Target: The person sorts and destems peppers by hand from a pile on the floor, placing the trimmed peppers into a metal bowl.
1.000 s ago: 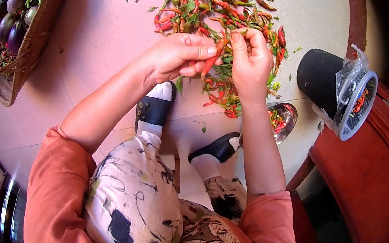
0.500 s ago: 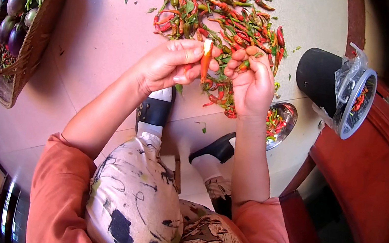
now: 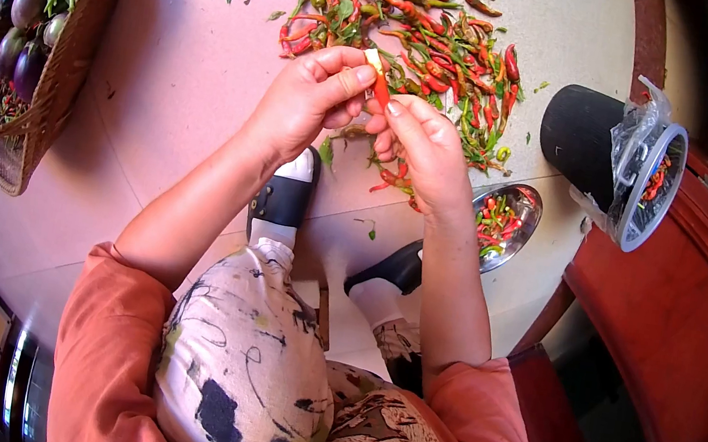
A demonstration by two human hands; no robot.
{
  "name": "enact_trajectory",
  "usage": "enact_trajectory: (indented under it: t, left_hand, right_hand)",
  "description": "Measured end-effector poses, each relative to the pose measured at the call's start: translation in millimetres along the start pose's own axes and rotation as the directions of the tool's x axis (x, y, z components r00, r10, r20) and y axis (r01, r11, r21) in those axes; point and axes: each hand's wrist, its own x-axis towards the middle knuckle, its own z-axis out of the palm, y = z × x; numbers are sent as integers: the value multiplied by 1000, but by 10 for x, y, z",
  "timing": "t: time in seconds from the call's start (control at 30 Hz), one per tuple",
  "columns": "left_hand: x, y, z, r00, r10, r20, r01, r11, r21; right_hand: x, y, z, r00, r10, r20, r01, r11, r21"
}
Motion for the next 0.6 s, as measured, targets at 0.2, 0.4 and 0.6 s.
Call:
enact_trajectory:
  t: [0.2, 0.4, 0.6]
  left_hand:
    - [-52, 44, 12, 999, 32, 10, -33, 991, 132]
    - [-101, -90, 61, 996, 42, -73, -35, 996, 85]
    - [-204, -241, -1, 994, 41, -98, -34, 997, 66]
  right_hand:
    - [27, 119, -52, 999, 36, 7, -37, 954, 299]
    - [36, 285, 83, 967, 115, -226, 21, 850, 526]
    - [32, 672, 215, 940, -5, -341, 159, 891, 426]
